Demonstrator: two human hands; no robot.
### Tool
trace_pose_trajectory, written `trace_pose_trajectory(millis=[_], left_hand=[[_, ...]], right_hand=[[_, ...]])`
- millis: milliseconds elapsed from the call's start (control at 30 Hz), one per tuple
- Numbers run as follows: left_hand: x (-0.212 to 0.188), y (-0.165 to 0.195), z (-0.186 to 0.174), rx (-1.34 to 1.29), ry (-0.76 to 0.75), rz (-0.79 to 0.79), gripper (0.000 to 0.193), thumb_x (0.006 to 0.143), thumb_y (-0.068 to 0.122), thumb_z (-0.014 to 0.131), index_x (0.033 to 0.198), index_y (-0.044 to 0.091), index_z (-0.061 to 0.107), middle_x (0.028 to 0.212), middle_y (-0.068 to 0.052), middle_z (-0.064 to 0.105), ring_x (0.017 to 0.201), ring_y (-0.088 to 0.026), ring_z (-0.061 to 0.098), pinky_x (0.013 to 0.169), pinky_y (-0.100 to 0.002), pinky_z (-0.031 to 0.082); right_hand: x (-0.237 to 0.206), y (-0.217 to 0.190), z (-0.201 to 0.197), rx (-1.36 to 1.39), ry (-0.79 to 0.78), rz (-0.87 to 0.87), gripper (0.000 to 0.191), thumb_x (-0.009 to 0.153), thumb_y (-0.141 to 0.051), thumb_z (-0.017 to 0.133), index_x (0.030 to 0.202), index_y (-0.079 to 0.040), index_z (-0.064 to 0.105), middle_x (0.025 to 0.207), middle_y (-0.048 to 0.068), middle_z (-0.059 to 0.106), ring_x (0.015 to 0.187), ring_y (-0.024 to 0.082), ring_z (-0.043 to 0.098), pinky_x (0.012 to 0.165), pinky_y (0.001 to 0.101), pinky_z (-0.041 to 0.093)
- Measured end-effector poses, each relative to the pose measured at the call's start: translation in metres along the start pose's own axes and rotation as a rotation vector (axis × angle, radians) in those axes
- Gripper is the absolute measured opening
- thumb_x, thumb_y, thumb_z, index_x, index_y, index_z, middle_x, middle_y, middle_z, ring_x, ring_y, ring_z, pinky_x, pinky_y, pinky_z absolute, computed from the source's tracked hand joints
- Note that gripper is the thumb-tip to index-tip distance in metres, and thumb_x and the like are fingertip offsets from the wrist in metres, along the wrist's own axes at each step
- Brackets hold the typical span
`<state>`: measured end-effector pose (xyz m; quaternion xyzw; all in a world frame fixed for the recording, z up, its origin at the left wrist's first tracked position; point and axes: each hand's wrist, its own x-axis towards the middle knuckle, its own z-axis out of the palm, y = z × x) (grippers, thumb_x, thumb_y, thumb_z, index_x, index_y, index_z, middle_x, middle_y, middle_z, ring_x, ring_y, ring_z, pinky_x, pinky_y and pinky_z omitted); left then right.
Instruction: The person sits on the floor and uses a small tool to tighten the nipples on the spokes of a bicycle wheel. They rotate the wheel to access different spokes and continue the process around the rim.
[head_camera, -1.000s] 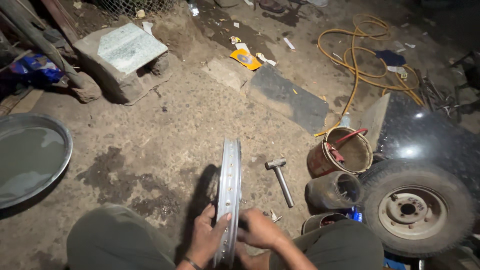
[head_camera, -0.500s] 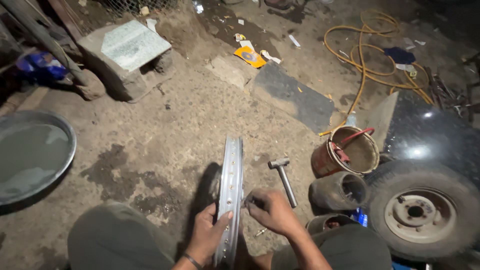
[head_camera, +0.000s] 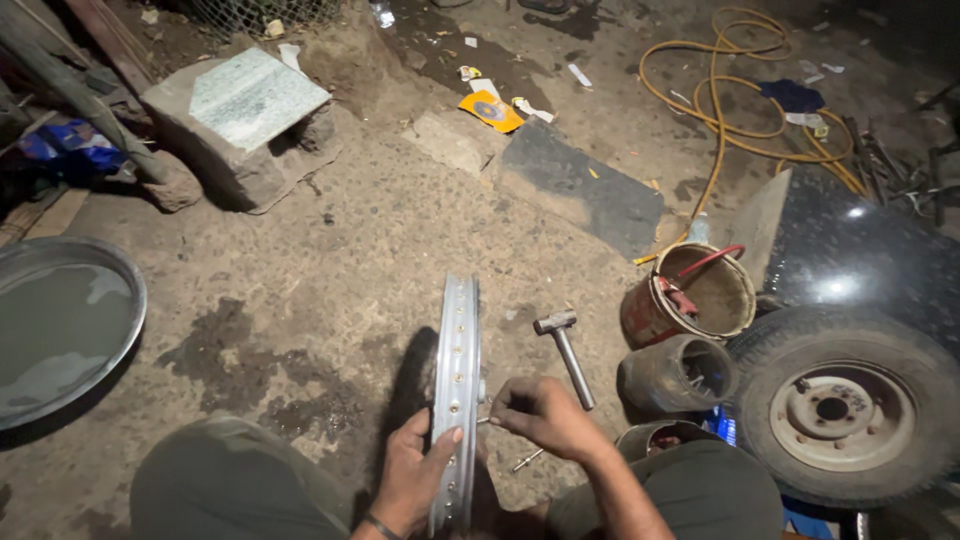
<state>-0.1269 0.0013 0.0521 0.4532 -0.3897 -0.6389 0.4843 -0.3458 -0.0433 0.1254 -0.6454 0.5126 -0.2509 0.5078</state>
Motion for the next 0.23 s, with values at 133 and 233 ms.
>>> trace_pose_trajectory(millis=[133, 233], left_hand=[[0.003, -0.01, -0.005, 0.009, 0.013, -0.023, 0.025, 0.087, 0.012, 0.073, 0.11, 0.001, 0.076, 0.09, -0.005, 0.077, 0.076, -0.011, 0.066, 0.069, -0.028, 0.057], [0.009, -0.019, -0.014, 0.358, -0.02, 0.406, 0.019, 0.091, 0.014, 0.075, 0.106, 0.003, 0.077, 0.097, -0.009, 0.079, 0.093, -0.018, 0.07, 0.089, -0.031, 0.055]], right_hand=[[-0.004, 0.013, 0.008, -0.251, -0.15, 0.131, 0.017, 0.091, -0.02, 0.075, 0.092, -0.004, 0.073, 0.087, 0.012, 0.078, 0.079, 0.016, 0.074, 0.072, 0.031, 0.057], [-0.002, 0.022, 0.057, -0.247, -0.097, 0.029, 0.031, 0.083, -0.014, 0.075, 0.113, -0.006, 0.074, 0.109, 0.021, 0.076, 0.104, 0.027, 0.073, 0.091, 0.0396, 0.056]])
